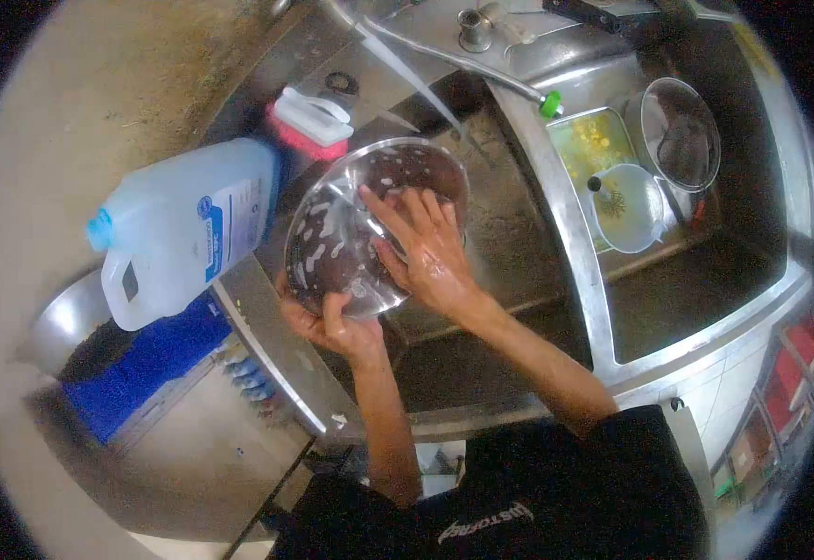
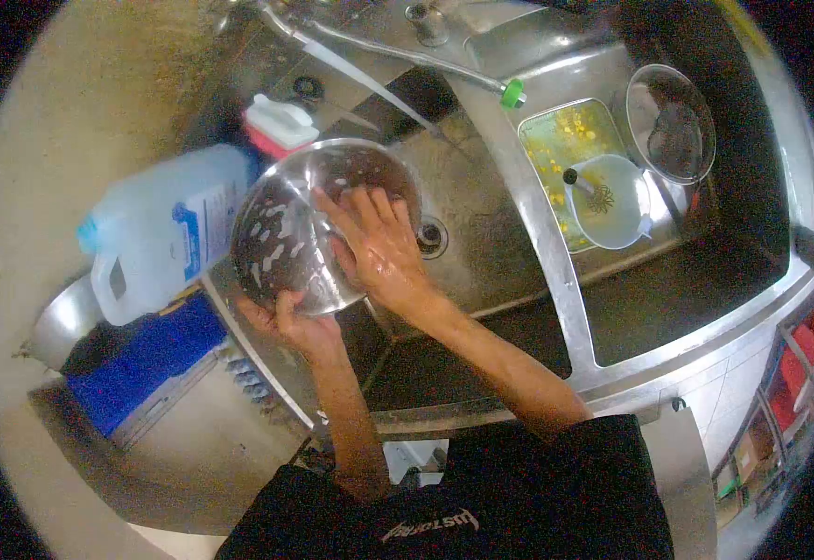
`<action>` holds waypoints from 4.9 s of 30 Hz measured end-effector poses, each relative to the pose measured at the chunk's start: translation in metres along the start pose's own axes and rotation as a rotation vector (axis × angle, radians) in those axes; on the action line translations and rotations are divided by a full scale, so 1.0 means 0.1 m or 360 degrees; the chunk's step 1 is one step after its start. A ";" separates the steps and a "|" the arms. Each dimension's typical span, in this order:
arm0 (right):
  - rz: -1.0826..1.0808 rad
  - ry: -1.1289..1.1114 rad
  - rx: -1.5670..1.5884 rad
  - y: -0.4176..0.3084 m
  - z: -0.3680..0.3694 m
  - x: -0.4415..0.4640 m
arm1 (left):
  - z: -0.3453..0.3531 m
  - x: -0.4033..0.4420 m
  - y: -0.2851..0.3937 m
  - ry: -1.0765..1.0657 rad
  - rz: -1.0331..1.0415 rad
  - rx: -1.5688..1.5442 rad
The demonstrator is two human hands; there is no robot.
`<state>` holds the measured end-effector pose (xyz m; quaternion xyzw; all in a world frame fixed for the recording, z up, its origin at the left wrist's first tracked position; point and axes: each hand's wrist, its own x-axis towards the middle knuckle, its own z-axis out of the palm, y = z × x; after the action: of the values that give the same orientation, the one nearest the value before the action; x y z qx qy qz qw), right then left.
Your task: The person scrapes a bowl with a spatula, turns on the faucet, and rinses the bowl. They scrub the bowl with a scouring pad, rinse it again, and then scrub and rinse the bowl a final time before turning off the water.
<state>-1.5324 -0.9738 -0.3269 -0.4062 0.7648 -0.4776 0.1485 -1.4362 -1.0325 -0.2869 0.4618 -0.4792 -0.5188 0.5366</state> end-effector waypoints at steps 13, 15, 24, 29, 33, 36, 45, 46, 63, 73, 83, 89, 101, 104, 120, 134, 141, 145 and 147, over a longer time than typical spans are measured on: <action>-0.0021 0.0143 -0.0003 0.00 -0.08 -0.01 | 0.10 -0.12 0.06 -0.0022 -0.0033 -0.0029; 0.0031 0.0132 0.0075 0.00 -0.07 -0.01 | 0.09 -0.13 0.07 -0.0027 -0.0039 -0.0012; 0.0196 0.0129 0.0224 0.01 -0.06 -0.02 | 0.10 -0.18 0.11 -0.0108 -0.0037 0.0007; 0.0233 0.0172 0.0185 0.06 0.00 0.02 | 0.05 -0.23 0.05 -0.0061 -0.0156 0.0016; 0.0086 0.0032 -0.0073 0.10 0.05 -0.04 | 0.04 -0.23 0.01 -0.0060 -0.0167 -0.0014; 0.0178 0.0116 0.0030 0.10 0.05 -0.04 | 0.03 -0.24 -0.05 -0.0173 -0.0171 -0.0029; 0.0469 0.0271 -0.0059 0.08 0.12 0.14 | 0.04 -0.17 -0.18 -0.0303 -0.0096 -0.0011; 0.0519 0.0292 -0.0026 0.09 0.13 0.16 | 0.04 -0.17 -0.19 -0.0299 -0.0113 -0.0033; -0.0173 0.0996 -0.0930 1.76 -2.19 1.70 | -1.27 -0.36 -3.10 -0.0110 -0.1051 -0.0205; -0.0197 0.0919 -0.0231 1.11 -1.92 1.69 | -0.23 -0.19 -3.70 -0.0587 -0.0583 0.0515; 0.0456 -0.0154 -0.0837 2.62 1.08 -0.34 | 0.01 0.10 -3.98 -0.0790 -0.0423 0.0149; -0.0076 -0.0703 -0.1371 3.18 1.40 -0.62 | -0.08 0.09 -3.96 -0.0903 0.0168 0.1095; 0.0153 -0.0839 -0.1269 3.17 1.39 -0.37 | -0.07 0.09 -4.07 -0.0890 0.0478 0.1309; 0.0045 -0.0931 -0.1271 3.02 1.29 -0.39 | -0.11 0.07 -3.93 -0.1239 -0.0057 0.1423; 0.0330 -0.1042 -0.1241 3.30 1.33 -0.23 | -0.15 -0.01 -4.00 -0.1091 0.0060 0.1282; 0.0432 -0.1091 -0.1046 3.60 1.38 -0.45 | -0.03 0.00 -3.99 -0.0823 0.0149 0.1271; 0.0495 -0.0711 -0.0808 3.20 1.35 0.01 | 0.02 0.24 -4.09 -0.0910 0.0195 0.1227; 0.1031 0.0144 -0.0347 2.79 1.95 -0.38 | 0.06 0.32 -3.92 -0.1030 0.0227 0.1417; 0.0608 -0.0075 -0.0694 3.15 1.83 -0.41 | 0.07 0.22 -4.12 -0.0553 0.0627 0.1044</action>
<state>-1.5451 -0.9869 -0.6933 -0.2882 0.9083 -0.2559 0.1627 -1.4901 -1.0694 -0.6946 0.4135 -0.7815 -0.2964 0.3612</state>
